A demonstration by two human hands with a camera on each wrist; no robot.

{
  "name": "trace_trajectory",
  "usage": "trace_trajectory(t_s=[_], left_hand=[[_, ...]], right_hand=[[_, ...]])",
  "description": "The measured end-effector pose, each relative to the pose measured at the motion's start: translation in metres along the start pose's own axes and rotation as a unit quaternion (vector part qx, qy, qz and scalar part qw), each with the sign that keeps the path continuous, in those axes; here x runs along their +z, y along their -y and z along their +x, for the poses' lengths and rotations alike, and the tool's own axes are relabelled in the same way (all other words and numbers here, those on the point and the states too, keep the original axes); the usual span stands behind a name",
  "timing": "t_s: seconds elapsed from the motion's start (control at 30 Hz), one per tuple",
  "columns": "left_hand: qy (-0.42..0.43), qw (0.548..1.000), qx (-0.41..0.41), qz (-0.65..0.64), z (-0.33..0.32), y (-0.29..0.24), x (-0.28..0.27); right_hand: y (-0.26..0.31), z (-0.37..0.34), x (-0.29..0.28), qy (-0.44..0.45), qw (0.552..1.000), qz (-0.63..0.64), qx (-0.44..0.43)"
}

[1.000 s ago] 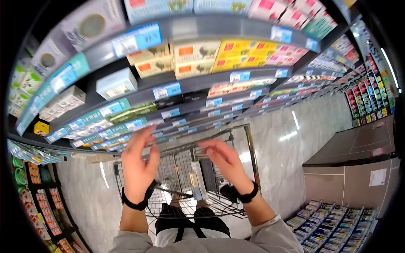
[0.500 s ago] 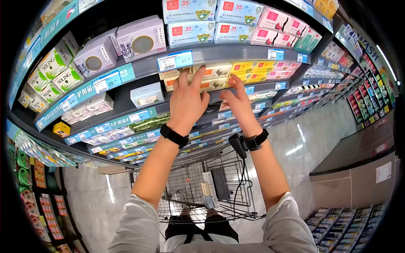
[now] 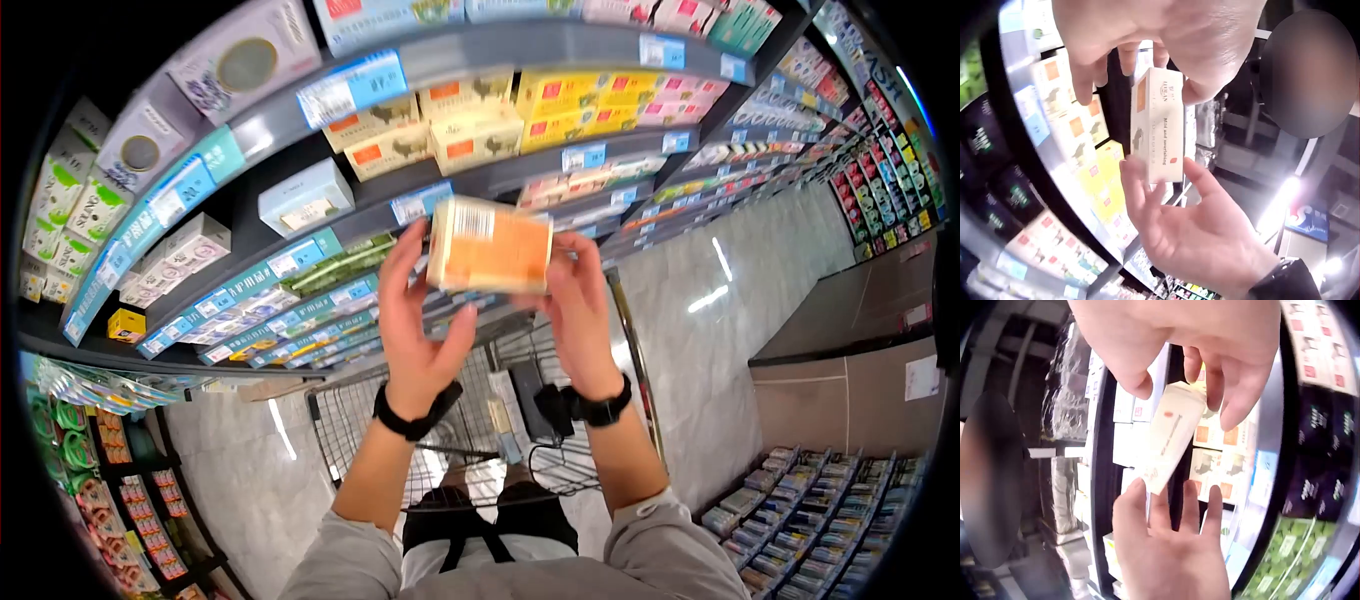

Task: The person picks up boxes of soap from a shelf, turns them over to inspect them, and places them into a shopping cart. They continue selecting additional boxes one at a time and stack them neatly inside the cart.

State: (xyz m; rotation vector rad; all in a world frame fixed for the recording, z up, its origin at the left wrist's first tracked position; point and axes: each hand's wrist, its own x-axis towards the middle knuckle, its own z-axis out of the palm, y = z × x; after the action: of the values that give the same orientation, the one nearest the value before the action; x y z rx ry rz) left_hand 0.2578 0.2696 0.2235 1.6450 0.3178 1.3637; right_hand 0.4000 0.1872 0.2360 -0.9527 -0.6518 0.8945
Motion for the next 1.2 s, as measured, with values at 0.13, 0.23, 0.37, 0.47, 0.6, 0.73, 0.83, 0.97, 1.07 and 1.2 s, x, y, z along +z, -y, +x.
trace_trajectory(t_s=[0.13,0.23,0.37,0.47,0.6,0.73,0.83,0.97,1.07,1.2], left_hand=[[0.126,0.966,-0.226,0.003,-0.092,0.028,-0.016],[0.138,0.916,-0.373,-0.048,-0.192,0.081,-0.024],[0.046,0.759,-0.642,-0.095,-0.295,0.139,-0.034],[-0.001,0.709,-0.700,-0.091,-0.322,0.188,-0.036],[0.050,0.739,-0.671,0.044,-0.350,0.281,-0.043],[0.113,0.716,-0.682,0.094,-0.361,0.342,-0.034],[0.110,0.730,-0.675,-0.009,-0.388,0.367,-0.026],[0.177,0.688,-0.703,0.020,-0.415,0.396,-0.024],[0.232,0.611,-0.757,0.016,-0.386,0.368,-0.022],[0.220,0.629,-0.745,-0.008,-0.384,0.346,-0.050]], right_hand=[[-0.065,-0.070,-0.039,-0.009,0.935,0.107,0.339],[-0.165,-0.130,-0.090,-0.089,0.852,0.209,0.471],[-0.270,-0.195,-0.121,-0.140,0.777,0.234,0.568],[-0.298,-0.189,-0.124,-0.157,0.775,0.091,0.605],[-0.365,-0.187,-0.158,-0.136,0.829,-0.122,0.528],[-0.412,-0.179,-0.187,-0.025,0.821,-0.321,0.471],[-0.420,-0.178,-0.186,-0.056,0.812,-0.272,0.514],[-0.432,-0.188,-0.186,-0.091,0.830,-0.188,0.517],[-0.424,-0.189,-0.184,-0.116,0.826,-0.146,0.532],[-0.416,-0.190,-0.187,-0.136,0.831,-0.120,0.525]])
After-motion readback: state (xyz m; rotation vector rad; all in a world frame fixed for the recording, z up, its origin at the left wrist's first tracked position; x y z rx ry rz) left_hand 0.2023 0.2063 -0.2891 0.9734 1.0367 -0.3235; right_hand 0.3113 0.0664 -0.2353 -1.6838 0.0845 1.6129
